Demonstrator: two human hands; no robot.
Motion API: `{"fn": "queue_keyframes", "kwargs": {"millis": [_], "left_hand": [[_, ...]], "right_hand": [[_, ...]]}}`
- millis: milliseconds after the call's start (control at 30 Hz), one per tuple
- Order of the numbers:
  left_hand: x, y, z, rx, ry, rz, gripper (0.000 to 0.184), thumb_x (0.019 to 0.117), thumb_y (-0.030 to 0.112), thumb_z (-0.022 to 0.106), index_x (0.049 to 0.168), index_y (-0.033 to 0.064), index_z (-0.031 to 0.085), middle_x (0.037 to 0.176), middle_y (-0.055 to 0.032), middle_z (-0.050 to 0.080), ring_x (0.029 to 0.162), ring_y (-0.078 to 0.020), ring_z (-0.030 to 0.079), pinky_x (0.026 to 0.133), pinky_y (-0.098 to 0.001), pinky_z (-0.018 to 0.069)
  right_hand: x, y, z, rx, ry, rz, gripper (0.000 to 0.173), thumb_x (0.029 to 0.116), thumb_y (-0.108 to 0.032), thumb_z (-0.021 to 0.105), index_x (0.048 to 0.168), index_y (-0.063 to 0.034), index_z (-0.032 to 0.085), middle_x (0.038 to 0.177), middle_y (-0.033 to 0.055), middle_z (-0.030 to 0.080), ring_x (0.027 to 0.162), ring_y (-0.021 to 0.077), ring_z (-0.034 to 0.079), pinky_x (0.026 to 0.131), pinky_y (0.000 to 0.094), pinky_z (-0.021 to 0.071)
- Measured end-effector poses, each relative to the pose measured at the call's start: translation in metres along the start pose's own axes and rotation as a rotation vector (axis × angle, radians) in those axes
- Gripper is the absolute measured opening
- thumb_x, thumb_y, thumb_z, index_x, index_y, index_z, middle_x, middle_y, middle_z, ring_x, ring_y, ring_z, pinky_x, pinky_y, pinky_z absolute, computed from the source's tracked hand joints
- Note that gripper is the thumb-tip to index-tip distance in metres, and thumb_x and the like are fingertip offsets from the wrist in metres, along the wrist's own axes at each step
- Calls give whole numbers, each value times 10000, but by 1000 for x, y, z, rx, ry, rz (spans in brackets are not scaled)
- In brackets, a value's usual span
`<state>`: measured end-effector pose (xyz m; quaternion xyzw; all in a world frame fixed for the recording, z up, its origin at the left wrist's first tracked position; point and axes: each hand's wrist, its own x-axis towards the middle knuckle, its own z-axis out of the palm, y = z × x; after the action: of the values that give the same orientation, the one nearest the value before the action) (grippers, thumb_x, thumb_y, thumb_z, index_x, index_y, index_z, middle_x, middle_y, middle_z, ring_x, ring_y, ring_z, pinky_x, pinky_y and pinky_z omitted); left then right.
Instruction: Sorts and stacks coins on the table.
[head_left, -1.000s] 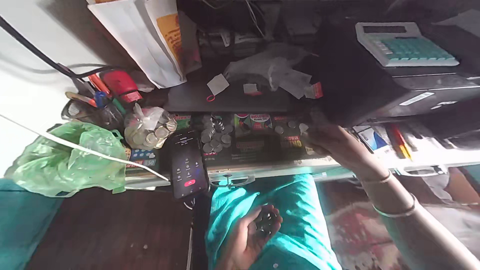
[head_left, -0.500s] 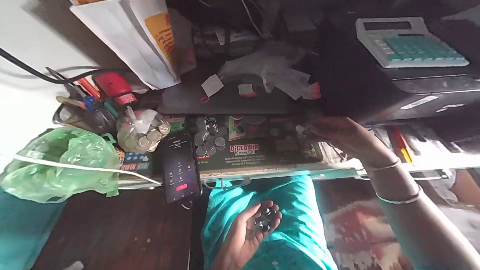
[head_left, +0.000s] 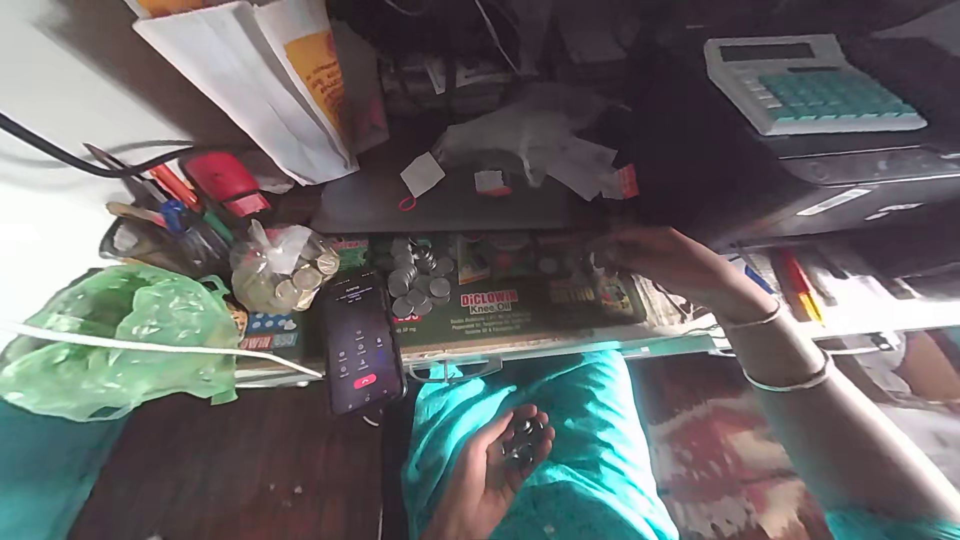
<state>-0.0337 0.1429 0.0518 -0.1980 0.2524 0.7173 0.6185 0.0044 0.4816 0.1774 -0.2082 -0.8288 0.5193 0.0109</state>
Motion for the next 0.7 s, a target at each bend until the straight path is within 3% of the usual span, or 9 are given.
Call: {"fn": "queue_keyframes", "kwargs": {"millis": [67,167,267,400,467,567,700], "left_hand": [[-1,0,-1,4,0,3,456,1106,184,295,1130,-31,697,1082,-160,743,982,-249,746,894,-341,616],[-1,1,1,14,-2,-8,454,1104,180,294,1131,-29,696,1080,-157,742,990,-252,743,905,-347,612],[-1,0,1,19,-15,-7,449,1104,174,291,1128,-26,691,1084,-160,737,1002,-255,739,915,-353,609],[-1,0,-2,-10,-6,0,444,1101,178,311,1119,-32,702,1081,-163,740,992,-254,741,901,-351,614],[-1,0,-2,-22,12,-2,448,1101,183,311,1124,-36,701,1076,-166,742,984,-254,743,896,-347,615],[-1,1,-1,-19,31,0,456,1104,189,307,1117,-39,702,1067,-168,744,977,-254,745,891,-346,616],[-1,-1,0,1,-5,3,456,1107,183,289,1118,-33,691,1071,-168,740,982,-257,743,889,-349,615]], "right_hand": [[0,-1,6,-4,47,-8,143,994,-100,646,1094,-58,739,810,24,696,645,73,608,597,221,523],[5,-5,14,-113,104,25,97,943,-120,730,1003,-43,731,751,19,670,608,62,584,583,226,504],[8,-4,12,-124,89,18,119,987,-137,675,1045,-44,722,771,32,663,630,86,594,606,262,518],[3,-2,-2,71,-15,-1,234,1046,-108,562,1232,-49,691,1008,68,738,858,146,714,812,307,612],[1,-1,-4,153,-23,1,227,1025,-59,578,1214,-11,695,1006,110,741,885,189,729,849,339,619],[-1,-2,1,115,34,-4,142,972,-61,663,1077,4,733,885,85,753,772,157,727,753,301,625],[0,-4,6,27,50,-31,120,962,-97,697,1043,-12,724,819,40,734,689,98,688,657,249,596]]}}
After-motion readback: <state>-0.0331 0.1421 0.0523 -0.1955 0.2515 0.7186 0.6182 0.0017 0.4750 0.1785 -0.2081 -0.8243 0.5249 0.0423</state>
